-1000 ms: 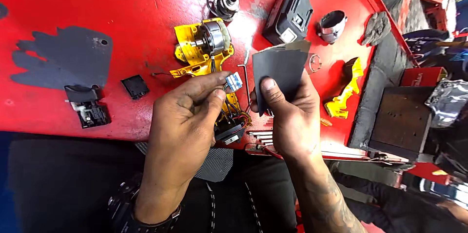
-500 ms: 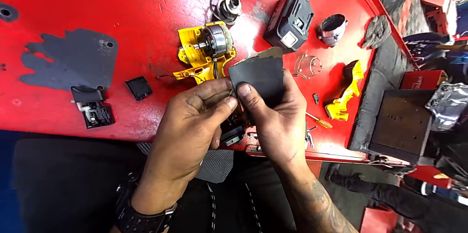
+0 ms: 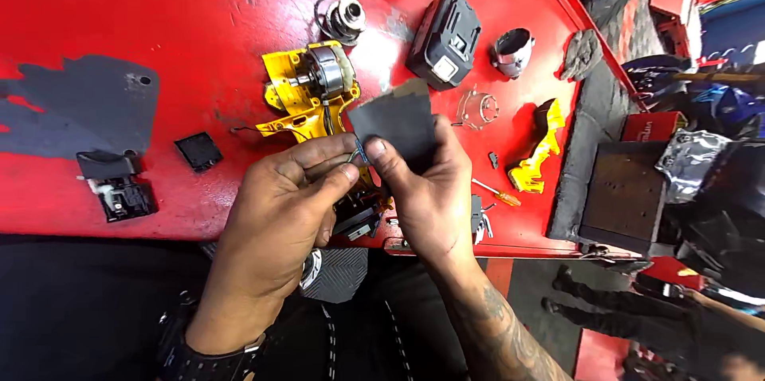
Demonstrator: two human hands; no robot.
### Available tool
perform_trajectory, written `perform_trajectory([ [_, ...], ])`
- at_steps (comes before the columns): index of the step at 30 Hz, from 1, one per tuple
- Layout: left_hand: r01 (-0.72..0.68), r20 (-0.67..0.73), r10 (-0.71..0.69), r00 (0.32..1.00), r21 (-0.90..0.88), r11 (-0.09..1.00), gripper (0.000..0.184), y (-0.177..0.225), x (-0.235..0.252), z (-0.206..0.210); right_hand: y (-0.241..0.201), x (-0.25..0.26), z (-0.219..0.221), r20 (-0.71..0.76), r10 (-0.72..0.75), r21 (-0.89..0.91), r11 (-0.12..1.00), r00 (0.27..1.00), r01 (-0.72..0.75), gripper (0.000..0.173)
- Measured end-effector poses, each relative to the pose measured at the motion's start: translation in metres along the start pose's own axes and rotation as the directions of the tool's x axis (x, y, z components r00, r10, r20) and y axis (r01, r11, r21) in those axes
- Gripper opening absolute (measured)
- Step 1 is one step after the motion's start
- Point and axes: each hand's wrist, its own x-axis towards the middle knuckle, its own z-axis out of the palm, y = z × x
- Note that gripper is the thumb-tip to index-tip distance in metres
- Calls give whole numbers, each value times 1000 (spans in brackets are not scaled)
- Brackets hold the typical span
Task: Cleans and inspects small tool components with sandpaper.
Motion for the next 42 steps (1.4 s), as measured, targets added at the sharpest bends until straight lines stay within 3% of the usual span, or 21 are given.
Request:
perform_trajectory([
  [13,10,-31,-10,999,-9,1000,31,-3,0,2,-2,1,5,-9,35,-48,998,999,-36,22],
  [24,-9,-52,6,999,-70,997,29,-4,6,2,-6,-1,4,45,146,110,983,988,-150,25],
  [30,2,-81,-13,997,-132,991,28,-5,10,2,-4,-3,2,57,125,71,989,990,-129,24],
  [42,17,-60,-21,998,-61,998,28,-7,8,4,-6,5,-4,85,59,-62,997,995,-54,22],
])
